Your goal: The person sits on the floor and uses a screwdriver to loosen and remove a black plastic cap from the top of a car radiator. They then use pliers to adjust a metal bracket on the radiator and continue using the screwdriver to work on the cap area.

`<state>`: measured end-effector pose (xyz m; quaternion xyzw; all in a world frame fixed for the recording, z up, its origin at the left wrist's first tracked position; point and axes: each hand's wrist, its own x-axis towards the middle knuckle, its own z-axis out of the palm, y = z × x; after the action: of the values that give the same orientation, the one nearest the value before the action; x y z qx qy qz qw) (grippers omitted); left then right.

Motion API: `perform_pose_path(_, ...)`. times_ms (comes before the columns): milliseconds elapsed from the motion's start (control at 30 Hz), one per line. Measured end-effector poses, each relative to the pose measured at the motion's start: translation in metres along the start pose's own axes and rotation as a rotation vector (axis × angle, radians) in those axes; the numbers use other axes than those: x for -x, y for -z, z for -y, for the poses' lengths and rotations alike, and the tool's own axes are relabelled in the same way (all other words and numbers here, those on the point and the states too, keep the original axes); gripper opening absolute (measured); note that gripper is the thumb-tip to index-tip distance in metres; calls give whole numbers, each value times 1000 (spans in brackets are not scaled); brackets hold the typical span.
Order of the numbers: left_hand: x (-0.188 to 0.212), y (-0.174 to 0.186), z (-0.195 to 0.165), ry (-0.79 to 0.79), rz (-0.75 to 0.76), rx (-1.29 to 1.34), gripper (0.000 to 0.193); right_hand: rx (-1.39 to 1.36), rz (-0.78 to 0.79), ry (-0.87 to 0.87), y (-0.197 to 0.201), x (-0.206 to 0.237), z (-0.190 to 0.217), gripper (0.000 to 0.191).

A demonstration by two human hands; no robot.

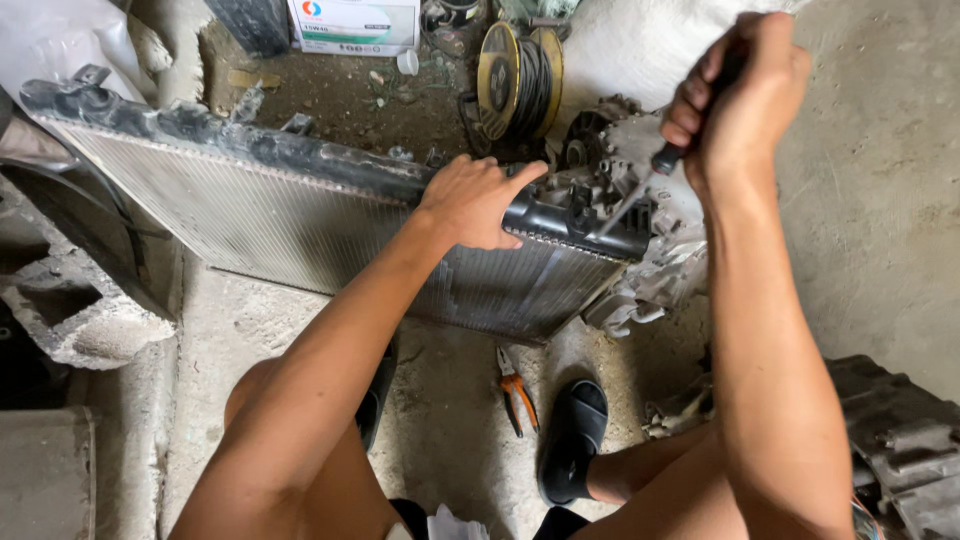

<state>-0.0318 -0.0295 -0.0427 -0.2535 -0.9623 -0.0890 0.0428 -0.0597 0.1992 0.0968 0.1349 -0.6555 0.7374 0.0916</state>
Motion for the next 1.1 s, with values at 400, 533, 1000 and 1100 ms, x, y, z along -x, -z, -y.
perform_pose_path(400, 10, -1, 24, 35, 58, -53, 73, 203, 30, -155, 70, 40, -30, 40)
perform_pose_path(533, 12, 10, 19, 93, 88, 9, 76, 259, 53, -144, 78, 45, -32, 40)
perform_pose_path(1000, 18, 13, 22, 41, 6, -23, 67, -125, 200, 300, -8, 63, -24, 47)
perform_pose_path(1100, 18, 14, 23, 43, 10, -18, 66, -123, 238, 280, -26, 67, -29, 42)
